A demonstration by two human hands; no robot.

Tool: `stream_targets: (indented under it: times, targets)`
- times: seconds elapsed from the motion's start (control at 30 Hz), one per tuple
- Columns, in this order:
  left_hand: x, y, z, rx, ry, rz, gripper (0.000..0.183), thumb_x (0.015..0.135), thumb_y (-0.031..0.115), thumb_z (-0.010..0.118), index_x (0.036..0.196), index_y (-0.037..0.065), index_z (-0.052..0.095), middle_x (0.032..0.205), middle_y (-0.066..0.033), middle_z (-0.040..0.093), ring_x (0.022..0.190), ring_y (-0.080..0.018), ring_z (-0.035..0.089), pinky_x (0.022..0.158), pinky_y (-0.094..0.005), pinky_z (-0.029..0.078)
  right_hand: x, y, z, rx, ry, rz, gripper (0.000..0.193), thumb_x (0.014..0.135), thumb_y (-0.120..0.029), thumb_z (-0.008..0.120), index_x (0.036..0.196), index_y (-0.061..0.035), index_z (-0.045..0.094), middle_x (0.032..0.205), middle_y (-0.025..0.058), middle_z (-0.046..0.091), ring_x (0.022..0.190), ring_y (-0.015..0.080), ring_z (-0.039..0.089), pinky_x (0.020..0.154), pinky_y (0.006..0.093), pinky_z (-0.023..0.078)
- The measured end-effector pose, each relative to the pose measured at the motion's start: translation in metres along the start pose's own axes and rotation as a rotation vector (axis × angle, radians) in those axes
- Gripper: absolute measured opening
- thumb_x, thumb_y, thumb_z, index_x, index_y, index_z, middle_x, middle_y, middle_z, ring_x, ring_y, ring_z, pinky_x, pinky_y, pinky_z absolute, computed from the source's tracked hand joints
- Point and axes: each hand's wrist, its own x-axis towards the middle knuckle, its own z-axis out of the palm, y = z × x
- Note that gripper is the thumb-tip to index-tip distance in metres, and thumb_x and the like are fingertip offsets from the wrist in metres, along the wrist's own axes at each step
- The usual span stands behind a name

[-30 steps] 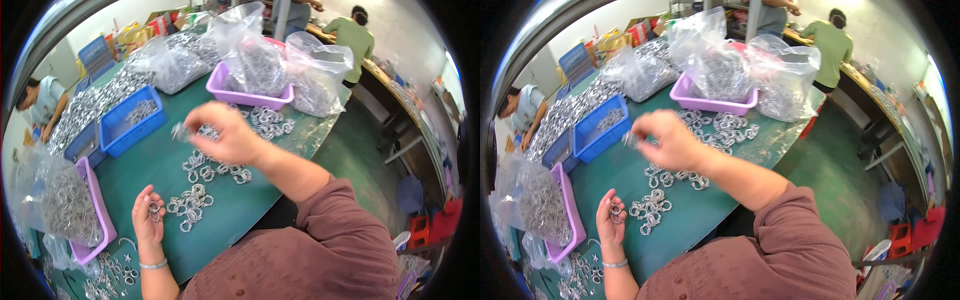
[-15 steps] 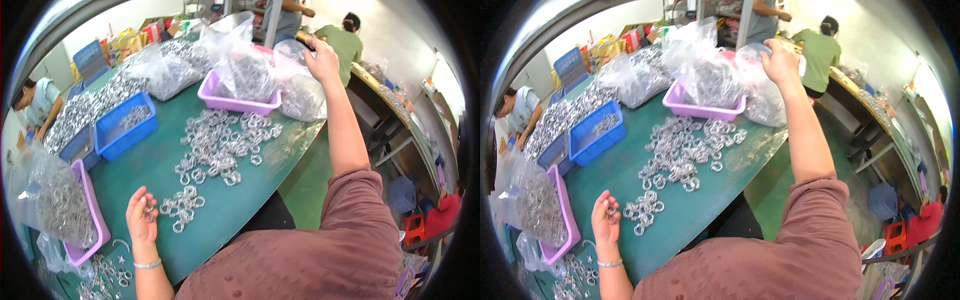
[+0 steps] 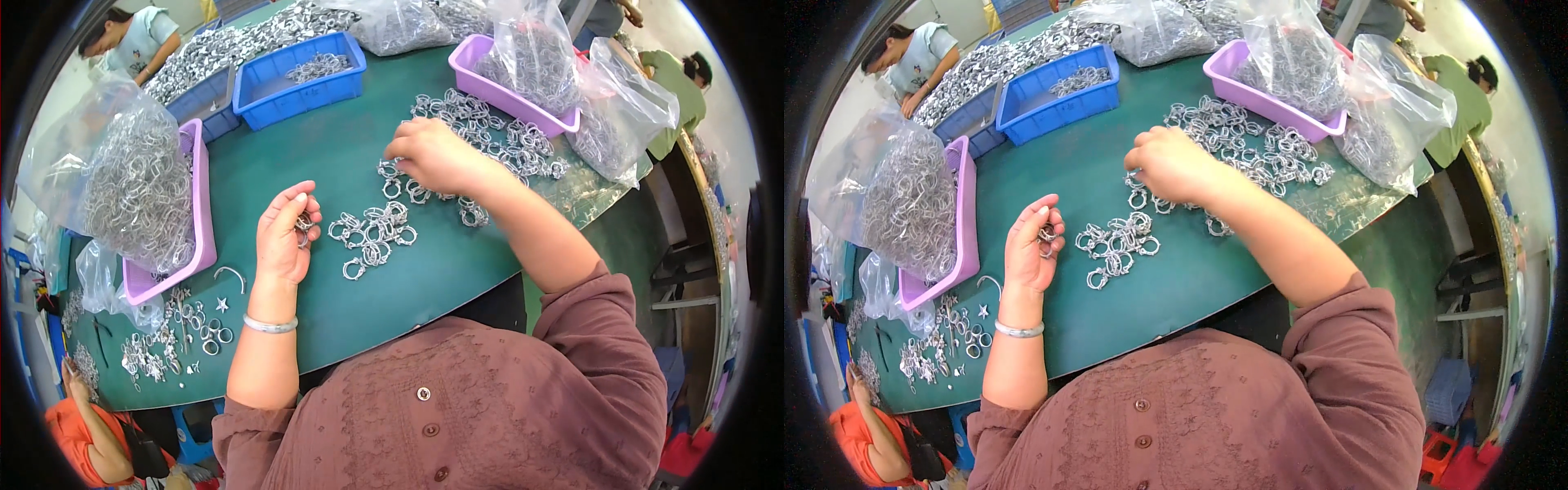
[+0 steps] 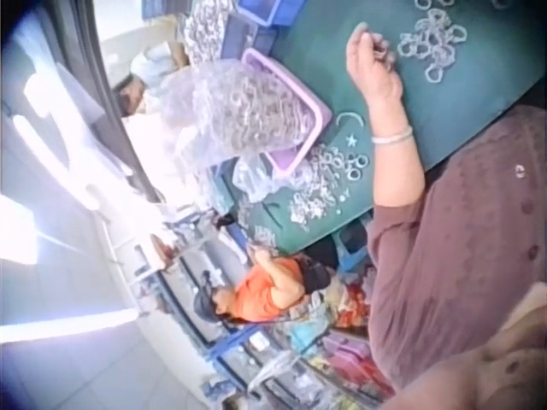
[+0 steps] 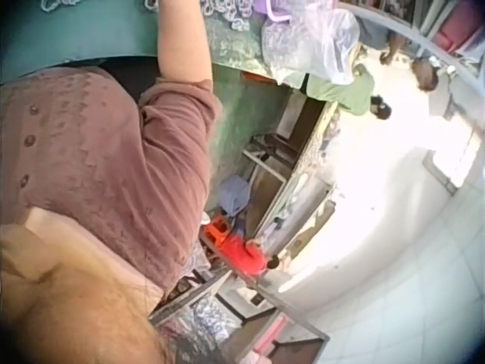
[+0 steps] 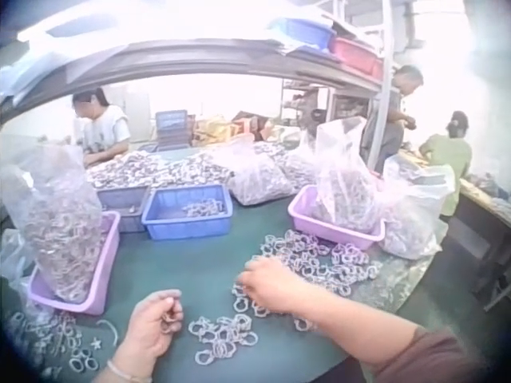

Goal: The person assembles metal clasps by picking up small metal components from the table and fitting them together by hand.

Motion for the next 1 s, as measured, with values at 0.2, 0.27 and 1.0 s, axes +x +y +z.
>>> stream_targets:
  times: [0.2,0.27,1.0]
  targets:
    - [-0.003,0.000,0.003,0.025,-0.008,0.006,0.017,0.084,0.011,0.051,0.097,0.001,0.056,0.072,-0.0024,0.055,0.061,-0.0085,0.051,0.045,-0.0178,0.037,0.016,-0.009,0.026,-0.231,-0.102,0.182,0.019,0.070,-0.022,0.063,0.082,-0.0075,0.064,0.091,0.0063,0.054,0.092,0.0249,0.046,0.081,0.0376,0.036]
    - [-0.003,-0.002,0.002,0.030,-0.003,0.009,0.016,0.084,0.011,0.051,0.096,0.002,0.057,0.072,-0.0021,0.055,0.061,-0.0084,0.050,0.045,-0.0178,0.037,0.018,-0.009,0.029,-0.243,-0.133,0.203,0.021,0.069,-0.024,0.064,0.081,-0.0070,0.064,0.091,0.0063,0.054,0.092,0.0250,0.045,0.081,0.0380,0.036]
    - [-0.012,-0.003,0.016,0.103,-0.177,-0.065,0.023,0.088,0.024,0.049,0.091,0.003,0.058,0.070,-0.0003,0.056,0.059,-0.0061,0.049,0.048,-0.0189,0.037,0.008,-0.055,0.028,0.677,0.278,-0.083,0.034,0.071,-0.010,0.064,0.100,0.0008,0.052,0.090,0.0138,0.056,0.085,0.0294,0.055,0.075,0.0364,0.045]
